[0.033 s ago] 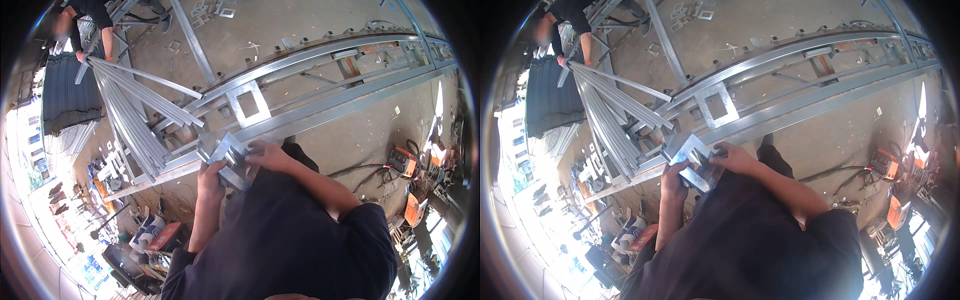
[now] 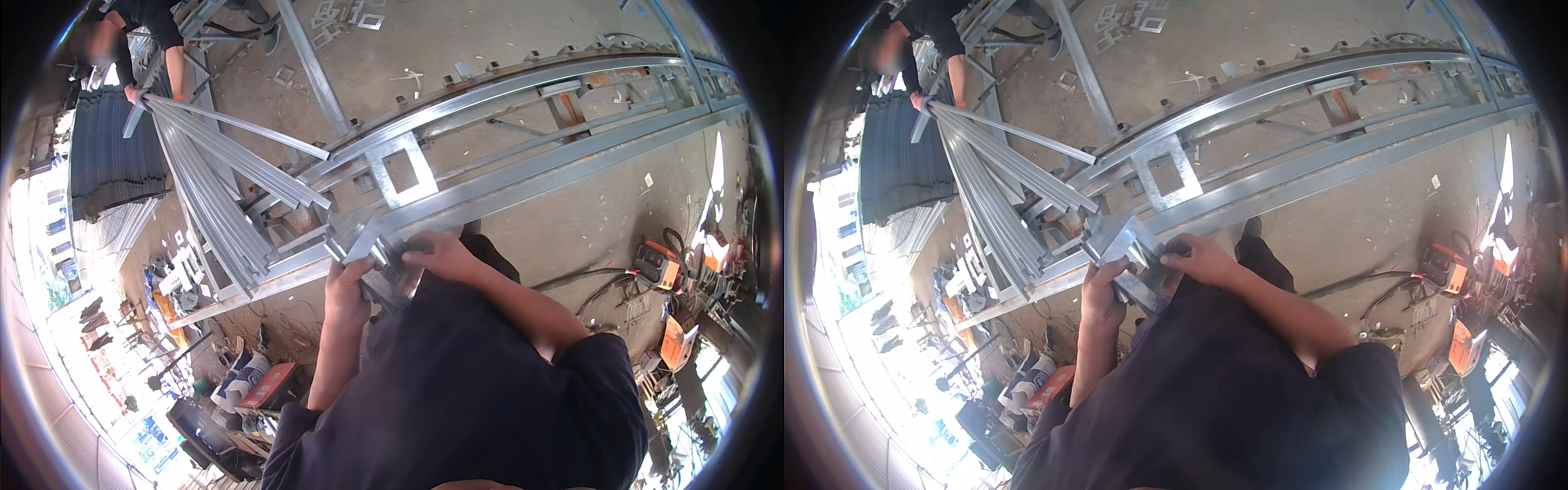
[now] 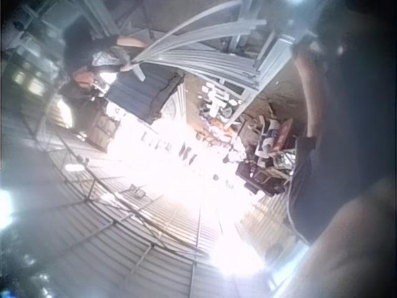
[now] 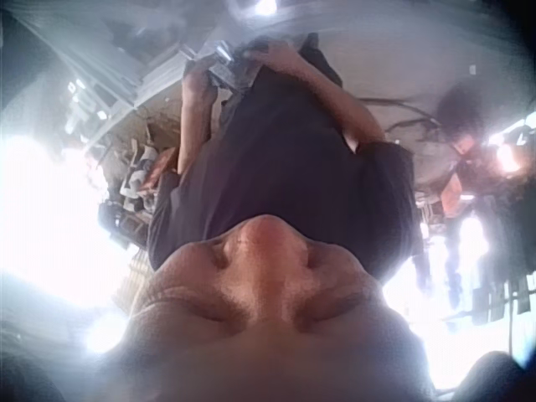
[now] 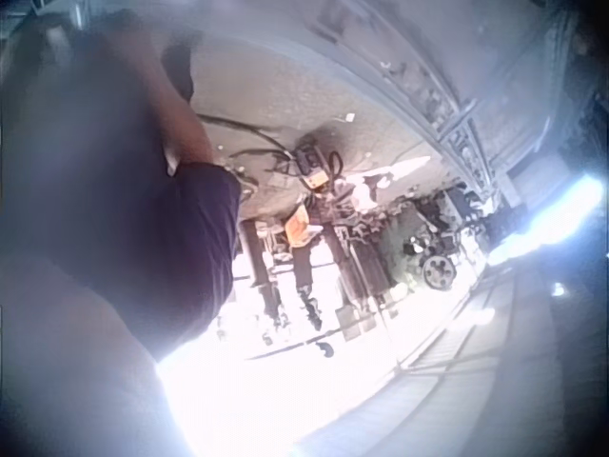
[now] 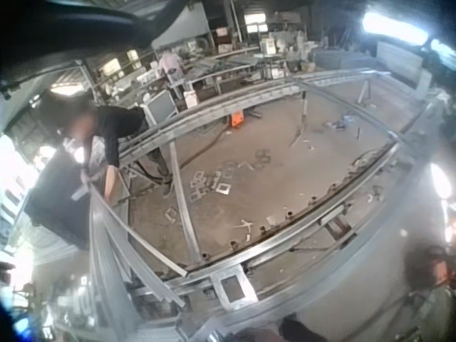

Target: The person assembles a metal frame by hand, placing long metal bars onto a jig and inserting square metal brackets into slots along the frame. The person repeatedly positions bars and brackets, adjusting them to fit the jig structure.

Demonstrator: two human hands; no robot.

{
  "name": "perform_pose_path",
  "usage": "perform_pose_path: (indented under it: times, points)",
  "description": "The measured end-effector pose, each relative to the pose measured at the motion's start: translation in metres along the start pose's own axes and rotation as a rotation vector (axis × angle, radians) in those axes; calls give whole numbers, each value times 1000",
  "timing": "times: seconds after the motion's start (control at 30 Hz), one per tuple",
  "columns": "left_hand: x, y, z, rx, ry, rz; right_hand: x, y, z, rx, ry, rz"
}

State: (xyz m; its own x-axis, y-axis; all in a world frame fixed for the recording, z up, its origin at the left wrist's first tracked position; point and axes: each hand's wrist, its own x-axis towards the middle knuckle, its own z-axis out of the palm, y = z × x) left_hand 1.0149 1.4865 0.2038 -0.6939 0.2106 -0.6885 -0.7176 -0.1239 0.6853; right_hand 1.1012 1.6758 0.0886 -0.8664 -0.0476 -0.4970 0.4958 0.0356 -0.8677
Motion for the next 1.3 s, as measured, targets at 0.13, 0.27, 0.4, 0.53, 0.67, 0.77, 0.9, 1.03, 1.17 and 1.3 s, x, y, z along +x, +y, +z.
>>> perform_pose_path:
  times: [0.13,0.27,0.4,0.53,0.67,0.77,0.9,1.03,1.17,1.3]
  points:
    - [0,-10,58,68,-99,-20,-42,-21,-51,-82,172,23]
    - [3,-8,114,55,-220,-40,-64,-23,-99,-114,420,-12]
    - [20,-15,145,20,-294,-75,-79,-18,-159,452,425,22]
    - [47,-26,165,62,-247,-110,-92,-6,-231,487,631,28]
    - [63,-35,187,135,-196,-104,-72,17,-323,231,881,67]
    - [66,-35,214,142,-107,-78,-34,43,-382,-58,996,126]
    - [65,-49,242,81,10,-33,0,55,-428,-558,889,287]
    - [54,-74,283,-7,148,-2,-3,63,-453,-1055,675,205]
    - [44,-99,314,-75,255,-55,-9,74,-462,-1023,641,115]
    - [34,-111,351,-90,234,-50,-12,65,-467,-907,625,142]
